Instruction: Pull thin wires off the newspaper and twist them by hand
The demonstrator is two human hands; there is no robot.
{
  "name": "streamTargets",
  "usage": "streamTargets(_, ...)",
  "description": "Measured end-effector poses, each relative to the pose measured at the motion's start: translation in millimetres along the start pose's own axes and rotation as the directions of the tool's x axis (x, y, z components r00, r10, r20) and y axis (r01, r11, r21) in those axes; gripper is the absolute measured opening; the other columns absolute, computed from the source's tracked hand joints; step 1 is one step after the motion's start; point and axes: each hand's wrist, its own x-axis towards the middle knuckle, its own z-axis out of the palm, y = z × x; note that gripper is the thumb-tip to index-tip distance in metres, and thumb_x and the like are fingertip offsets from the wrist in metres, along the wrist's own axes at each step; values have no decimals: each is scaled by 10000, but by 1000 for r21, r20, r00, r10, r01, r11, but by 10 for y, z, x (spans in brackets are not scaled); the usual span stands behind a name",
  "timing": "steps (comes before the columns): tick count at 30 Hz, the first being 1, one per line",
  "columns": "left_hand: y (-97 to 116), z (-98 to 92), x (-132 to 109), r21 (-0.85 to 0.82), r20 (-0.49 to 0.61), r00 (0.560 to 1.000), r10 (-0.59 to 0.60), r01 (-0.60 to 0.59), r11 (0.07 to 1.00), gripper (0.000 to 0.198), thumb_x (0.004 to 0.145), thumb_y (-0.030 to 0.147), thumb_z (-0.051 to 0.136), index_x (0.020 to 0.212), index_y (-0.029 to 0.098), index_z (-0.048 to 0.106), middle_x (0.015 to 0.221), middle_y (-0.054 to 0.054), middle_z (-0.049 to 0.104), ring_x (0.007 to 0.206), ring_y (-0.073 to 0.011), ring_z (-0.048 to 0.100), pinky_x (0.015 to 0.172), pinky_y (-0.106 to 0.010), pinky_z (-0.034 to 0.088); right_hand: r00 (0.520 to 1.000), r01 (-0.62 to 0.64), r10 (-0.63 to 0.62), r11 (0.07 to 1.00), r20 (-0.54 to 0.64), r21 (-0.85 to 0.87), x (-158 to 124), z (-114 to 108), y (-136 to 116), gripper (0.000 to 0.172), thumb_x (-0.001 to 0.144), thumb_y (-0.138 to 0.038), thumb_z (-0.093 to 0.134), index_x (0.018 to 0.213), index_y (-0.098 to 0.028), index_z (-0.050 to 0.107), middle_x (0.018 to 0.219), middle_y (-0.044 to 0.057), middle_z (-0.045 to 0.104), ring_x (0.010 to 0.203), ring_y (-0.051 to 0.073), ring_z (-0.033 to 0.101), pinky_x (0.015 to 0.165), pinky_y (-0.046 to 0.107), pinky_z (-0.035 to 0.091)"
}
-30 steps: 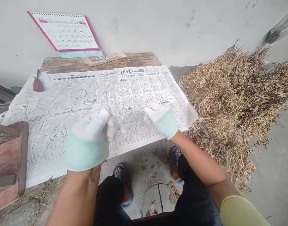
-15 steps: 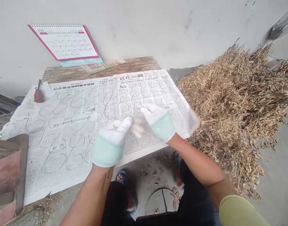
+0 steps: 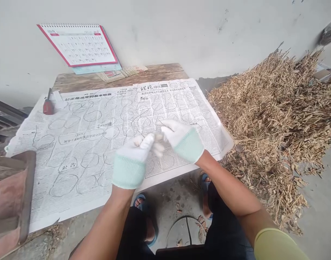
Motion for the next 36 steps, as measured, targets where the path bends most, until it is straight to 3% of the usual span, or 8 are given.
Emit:
streamTargets(4,9,45,15,-16,-64,997,-38,37,999,372,956,460,589,1129,163,732,735,-21,772,704,-203,734,838,-383,570,999,13,-11,999,31,-48,-15,28,-8,356,1034,-215,501,1322,-227,711,1144,57,761,1078,204,702,973,362,542)
streamTargets(8,-33,93,49,53,-91,993,-76,81,995,399,967,385,550,1269,163,685,728,1,764,683,-180,723,763,-337,556,996,75,-79,993,-42,-97,-47,73,34,360,1053,-202,456,1268,-237,743,1159,55,758,1081,204,693,995,367,534)
streamTargets(13,-116,145,56,127,-8,993,-114,114,985,478,961,387,517,1355,146,644,733,-8,767,608,-174,688,617,-311,526,988,120,-138,965,-62,-235,-39,139,203,353,1048,-209,481,1270,-233,755,1022,70,752,968,225,683,944,383,540)
streamTargets(18,-67,161,29,127,58,988,-142,134,983,532,961,314,489,1459,143,572,673,23,737,556,-163,668,616,-307,550,994,109,-113,972,-9,-207,-38,170,284,276,1056,-267,535,1241,-264,739,988,36,749,924,193,680,896,332,529)
streamTargets(22,-55,137,27,181,60,986,-159,146,973,477,953,276,472,1397,168,610,621,37,717,538,-174,664,587,-304,532,996,76,-67,983,61,-164,-53,181,256,219,1065,-283,534,1009,-240,741,851,4,719,826,154,654,790,273,493)
streamTargets(28,-208,96,71,314,114,986,-121,80,946,347,961,330,433,1034,187,741,578,-5,703,538,-200,660,584,-327,498,965,229,-181,936,192,-267,-19,155,231,251,1054,-227,535,905,-223,737,852,21,714,797,164,650,781,294,479)
streamTargets(33,-297,134,94,178,15,996,-93,89,980,551,983,359,461,1495,177,558,690,7,726,566,-174,668,598,-303,522,969,217,-169,931,179,-292,10,169,294,247,1061,-183,508,1172,-208,727,1129,65,752,1026,192,682,948,327,485)
streamTargets(36,-369,155,112,162,-29,997,-69,73,984,643,986,390,503,1599,202,451,755,-2,741,612,-167,687,657,-308,552,963,210,-147,935,227,-285,12,164,287,253,1076,-179,469,1050,-187,721,1015,51,745,918,167,663,856,296,476)
